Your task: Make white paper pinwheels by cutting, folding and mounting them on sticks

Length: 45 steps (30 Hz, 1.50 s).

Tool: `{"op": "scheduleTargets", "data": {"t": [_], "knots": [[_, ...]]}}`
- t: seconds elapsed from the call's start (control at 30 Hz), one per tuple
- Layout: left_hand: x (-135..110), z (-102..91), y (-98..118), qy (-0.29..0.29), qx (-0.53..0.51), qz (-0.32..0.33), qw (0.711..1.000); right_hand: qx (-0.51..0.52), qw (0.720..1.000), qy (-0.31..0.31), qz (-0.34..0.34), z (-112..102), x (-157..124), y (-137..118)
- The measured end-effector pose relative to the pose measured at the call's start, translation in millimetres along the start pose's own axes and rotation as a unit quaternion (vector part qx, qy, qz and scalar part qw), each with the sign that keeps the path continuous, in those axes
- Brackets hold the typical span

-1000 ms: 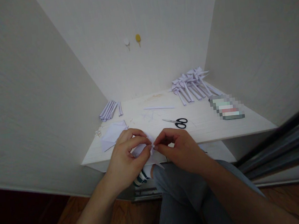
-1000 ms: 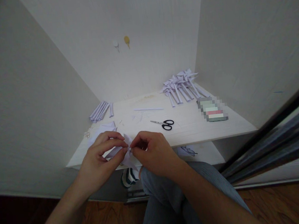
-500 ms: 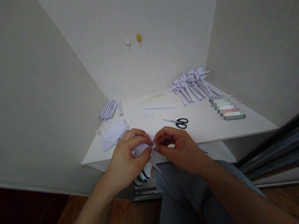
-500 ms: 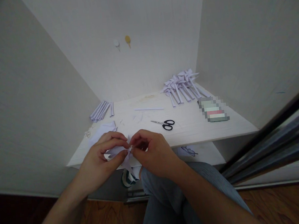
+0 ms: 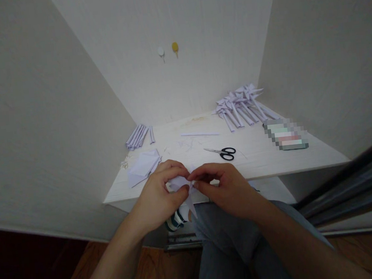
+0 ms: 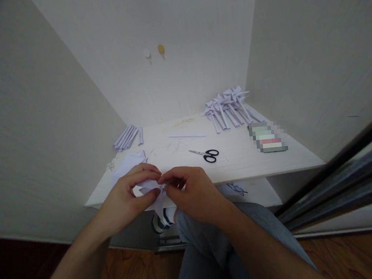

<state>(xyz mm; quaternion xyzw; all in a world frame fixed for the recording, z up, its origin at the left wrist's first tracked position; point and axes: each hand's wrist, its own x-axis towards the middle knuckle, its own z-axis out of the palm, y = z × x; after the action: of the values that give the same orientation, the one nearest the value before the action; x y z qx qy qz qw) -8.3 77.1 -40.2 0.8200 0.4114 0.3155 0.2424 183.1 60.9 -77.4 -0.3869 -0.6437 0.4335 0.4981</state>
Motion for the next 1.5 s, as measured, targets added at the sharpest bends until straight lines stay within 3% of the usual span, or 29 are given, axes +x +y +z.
{"op": "scheduleTargets", "data": {"t": [0.17,0.3,0.43,0.53,0.63,0.77,0.83,1.13,1.5], "knots": [[-1,2.3,0,0.048,0.001,-0.002,0.999,-0.015,0.999,0.023,0.023,0,3,2],[-7,8.3,-1,0.176,0.040,-0.075,0.981,-0.006,0.998,0.055,0.041,-1,6,7],[-15,14.8,1,0.224,0.072,-0.136,0.962,0.042,0.994,0.077,0.061,-1,8,12],[-20,18.9,2,0.240,0.092,-0.127,0.958,0.075,0.991,0.082,0.077,-1,9,12],[-22,22.2,0,0.251,0.122,-0.074,0.957,0.093,0.988,0.078,0.096,-2,10,10],[-22,23.2,-5,0.223,0.154,0.015,0.962,0.096,0.987,0.074,0.109,-1,11,9],[-20,22.0,-6,0.188,0.149,0.028,0.970,0.091,0.988,0.067,0.101,0,11,8],[-15,10.7,-3,0.082,0.020,-0.019,0.996,0.092,0.994,0.023,0.058,2,5,4],[-14,1.5,5,0.019,-0.020,-0.023,0.999,0.116,0.991,0.018,0.066,0,3,-1]]}}
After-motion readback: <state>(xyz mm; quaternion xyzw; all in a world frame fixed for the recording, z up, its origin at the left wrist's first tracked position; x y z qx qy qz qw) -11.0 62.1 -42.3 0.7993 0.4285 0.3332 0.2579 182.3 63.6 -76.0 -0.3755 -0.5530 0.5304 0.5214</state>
